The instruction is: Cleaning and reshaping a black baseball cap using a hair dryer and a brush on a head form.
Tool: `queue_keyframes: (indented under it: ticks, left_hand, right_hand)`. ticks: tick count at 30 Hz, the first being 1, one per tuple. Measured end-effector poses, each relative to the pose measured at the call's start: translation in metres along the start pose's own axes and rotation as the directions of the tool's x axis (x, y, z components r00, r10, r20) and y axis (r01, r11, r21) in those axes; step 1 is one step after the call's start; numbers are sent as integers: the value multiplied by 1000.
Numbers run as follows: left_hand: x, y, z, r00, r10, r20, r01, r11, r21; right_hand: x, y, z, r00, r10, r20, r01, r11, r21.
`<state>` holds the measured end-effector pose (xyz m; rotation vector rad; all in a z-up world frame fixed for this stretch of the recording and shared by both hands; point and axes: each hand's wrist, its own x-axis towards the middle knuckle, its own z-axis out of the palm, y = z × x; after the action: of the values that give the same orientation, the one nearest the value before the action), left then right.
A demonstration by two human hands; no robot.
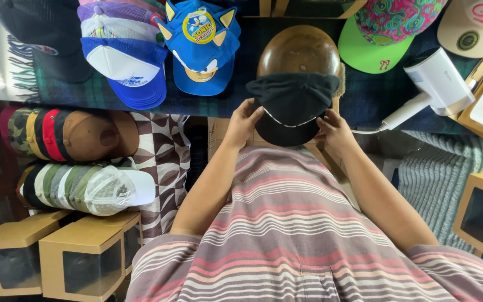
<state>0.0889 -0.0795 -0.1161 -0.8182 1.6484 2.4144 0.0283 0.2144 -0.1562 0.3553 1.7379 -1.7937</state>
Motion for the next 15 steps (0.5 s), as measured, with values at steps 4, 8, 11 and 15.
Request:
queue_keyframes:
  ticks: [4, 8, 11, 15]
  left_hand:
    - [9, -15, -2, 999, 33, -14, -33, 999, -5]
    - [21, -6, 5, 998, 57, -37, -67, 929, -363]
    - [18, 18, 14, 994, 90, -67, -110, 914, -391]
    - [22, 10, 25, 983, 131, -128, -169, 920, -355]
  right_hand:
    - [2, -6, 0, 1000, -11, -22, 9, 997, -74]
    - [-6, -40, 9, 998, -28, 64, 32, 998, -55]
    - [-3, -49, 15, 996, -73, 49, 81, 979, -186]
    - [6, -64, 18, 988, -113, -101, 121, 990, 77]
